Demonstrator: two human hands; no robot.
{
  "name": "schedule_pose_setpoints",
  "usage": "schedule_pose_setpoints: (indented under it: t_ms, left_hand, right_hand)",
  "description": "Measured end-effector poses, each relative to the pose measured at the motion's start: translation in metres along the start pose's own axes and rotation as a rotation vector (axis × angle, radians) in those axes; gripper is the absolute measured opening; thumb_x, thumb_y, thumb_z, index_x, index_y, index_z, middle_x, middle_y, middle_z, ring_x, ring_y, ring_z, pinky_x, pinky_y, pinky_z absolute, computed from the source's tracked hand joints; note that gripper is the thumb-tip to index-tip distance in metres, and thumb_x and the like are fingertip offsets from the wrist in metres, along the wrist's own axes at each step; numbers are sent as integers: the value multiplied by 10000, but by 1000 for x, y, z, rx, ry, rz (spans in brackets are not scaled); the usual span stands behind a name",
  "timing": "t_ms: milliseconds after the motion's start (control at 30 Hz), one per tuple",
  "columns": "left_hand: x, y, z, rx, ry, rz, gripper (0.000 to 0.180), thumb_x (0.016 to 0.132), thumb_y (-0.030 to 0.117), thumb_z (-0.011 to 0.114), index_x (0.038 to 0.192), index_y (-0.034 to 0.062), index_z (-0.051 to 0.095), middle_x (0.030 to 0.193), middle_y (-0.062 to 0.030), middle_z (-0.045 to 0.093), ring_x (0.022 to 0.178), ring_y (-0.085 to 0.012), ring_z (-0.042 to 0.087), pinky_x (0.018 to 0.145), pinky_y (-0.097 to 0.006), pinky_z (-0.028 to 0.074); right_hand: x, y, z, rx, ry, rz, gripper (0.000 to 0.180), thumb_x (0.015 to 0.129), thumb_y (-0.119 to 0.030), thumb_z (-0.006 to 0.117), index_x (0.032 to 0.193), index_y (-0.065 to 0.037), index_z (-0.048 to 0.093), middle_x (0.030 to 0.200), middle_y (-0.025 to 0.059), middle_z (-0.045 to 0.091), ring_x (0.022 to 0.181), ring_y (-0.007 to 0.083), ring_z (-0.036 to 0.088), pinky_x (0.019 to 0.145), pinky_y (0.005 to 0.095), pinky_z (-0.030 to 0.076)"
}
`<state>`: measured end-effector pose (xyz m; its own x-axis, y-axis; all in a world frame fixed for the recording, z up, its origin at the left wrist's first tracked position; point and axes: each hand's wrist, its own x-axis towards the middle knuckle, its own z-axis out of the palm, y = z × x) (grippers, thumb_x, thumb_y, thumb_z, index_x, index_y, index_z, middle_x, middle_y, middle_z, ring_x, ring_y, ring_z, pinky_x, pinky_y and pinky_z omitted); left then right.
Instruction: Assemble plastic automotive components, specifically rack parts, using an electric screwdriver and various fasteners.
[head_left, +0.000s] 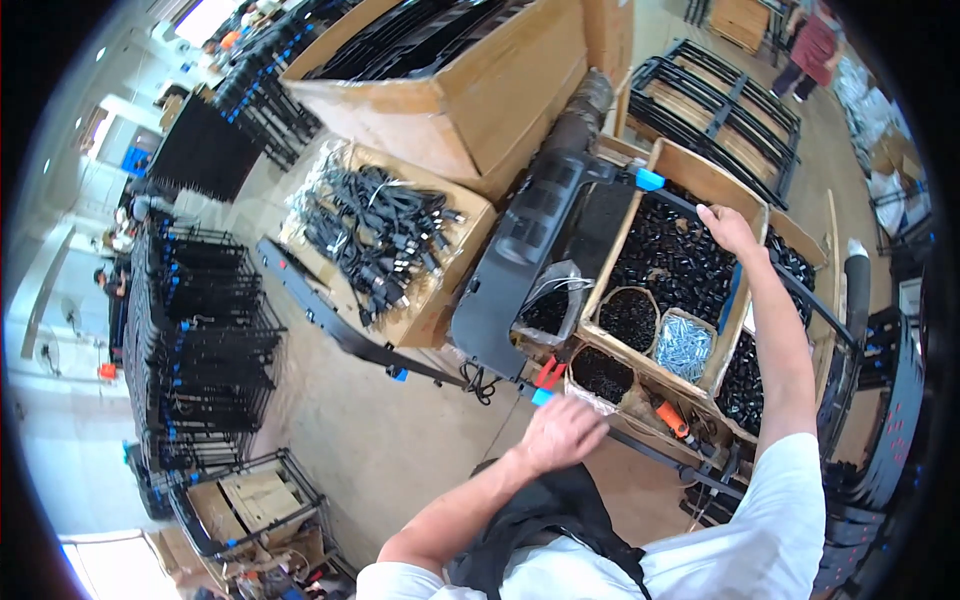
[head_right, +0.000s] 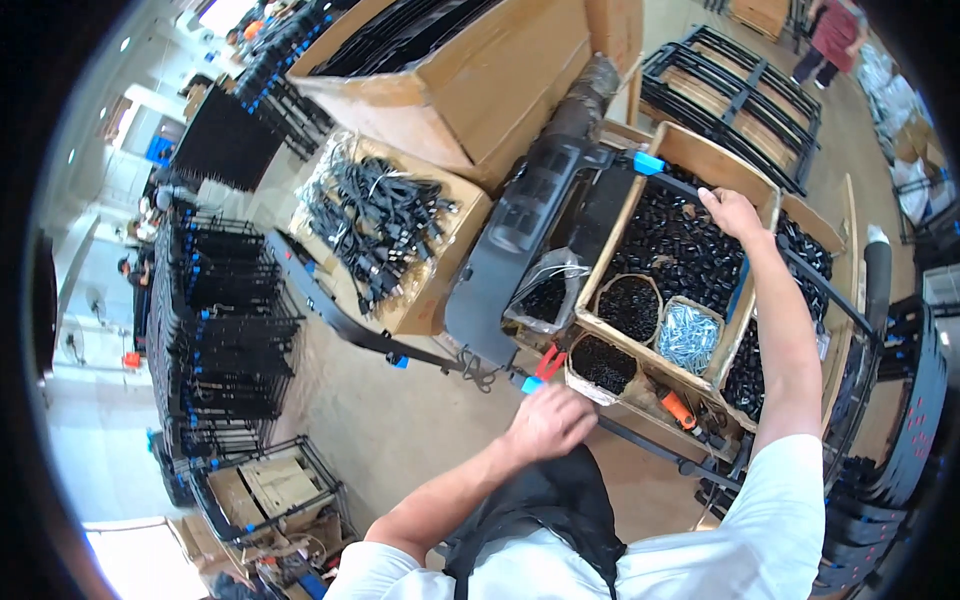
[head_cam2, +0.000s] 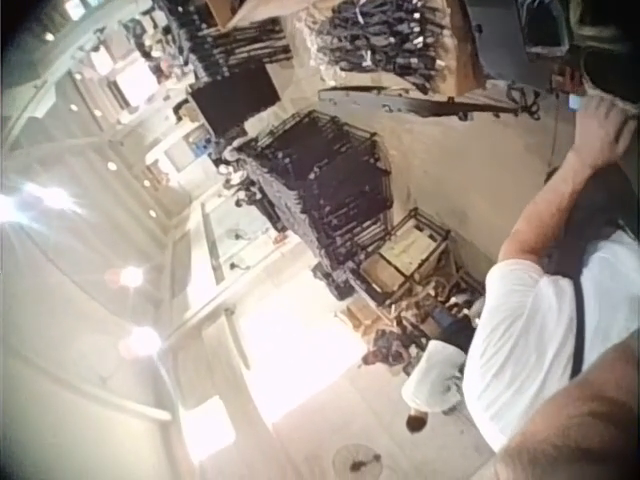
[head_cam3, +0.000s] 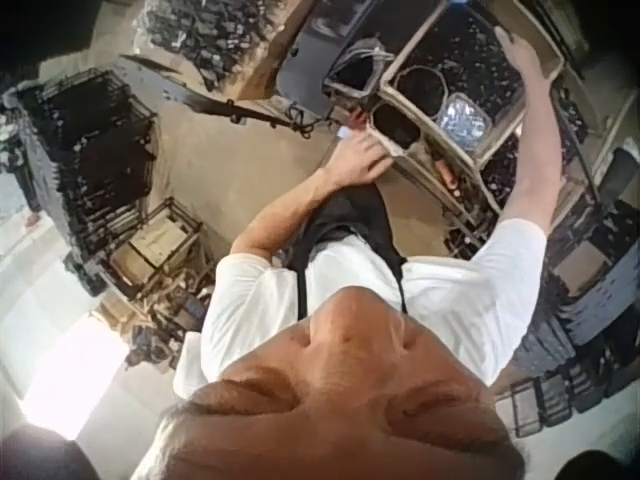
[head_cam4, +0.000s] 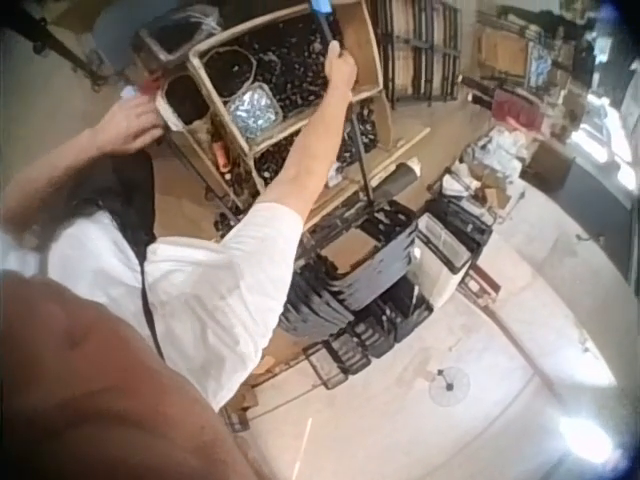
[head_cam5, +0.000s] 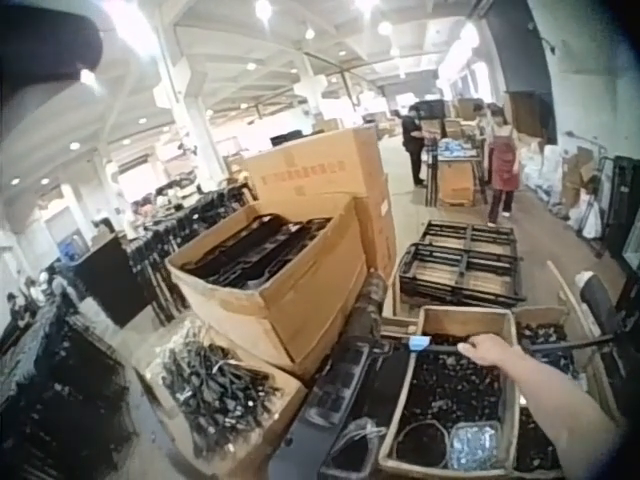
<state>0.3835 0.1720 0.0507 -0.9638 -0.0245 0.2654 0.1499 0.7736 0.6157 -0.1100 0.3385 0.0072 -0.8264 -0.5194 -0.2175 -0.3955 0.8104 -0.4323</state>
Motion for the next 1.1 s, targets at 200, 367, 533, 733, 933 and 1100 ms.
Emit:
schedule_pose_setpoints:
  t_ms: [200, 367, 533, 733, 933, 1100]
  left_hand:
    - [-85, -35, 33, -1107, 38, -1172, 521, 1016, 471, 681, 1261, 13, 650, 979, -13, 687, 868, -148, 634, 744, -330, 522]
    - [-66, -59, 43, -1559, 354, -1107, 440, 1046, 407, 671, 1302, 81, 523, 1176, -47, 662, 1125, -169, 622, 973, -428, 526]
    - [-87, -45, 27, -1597, 316, -1051, 370, 1041, 376, 690, 1266, 95, 602, 1202, -48, 671, 1132, -183, 635, 998, -374, 516]
    - [-134, -36, -23, -1740, 254, -846, 262, 1030, 229, 694, 1261, 129, 622, 1183, 10, 680, 1056, -114, 604, 897, -314, 490]
    - [-195, -70, -89, -1855, 171, -778, 380, 984, 9, 630, 1318, 138, 502, 1310, -73, 681, 1264, -202, 607, 999, -333, 474]
    - [-242, -117, -162, -1980, 225, -666, 419, 940, -60, 599, 1306, 128, 518, 1322, -115, 676, 1340, -273, 578, 1072, -395, 475]
  right_hand:
    - [30, 0, 9, -4, -4, 3, 724, 1018, -644, 522, 1187, 25, 740, 960, 191, 768, 1005, 335, 734, 945, 433, 529]
    - [5, -49, -22, -2, 125, -50, 665, 1021, -590, 583, 1234, 26, 715, 905, 147, 732, 875, 256, 687, 840, 372, 520]
    - [-66, -106, -85, -80, 203, -85, 665, 1025, -586, 588, 1192, 46, 710, 868, 107, 688, 833, 185, 619, 789, 355, 491]
    - [-158, -182, -148, 123, 423, -301, 476, 1020, -456, 677, 1027, 15, 740, 746, -38, 559, 727, 83, 502, 658, 300, 428]
    - [-307, -340, -189, 102, 548, -377, 442, 1011, -395, 699, 1032, 45, 727, 807, -14, 644, 764, 91, 576, 691, 288, 466]
    - [-399, -437, -161, 107, 638, -473, 407, 987, -366, 735, 1038, 38, 734, 819, -10, 660, 770, 69, 584, 680, 280, 475]
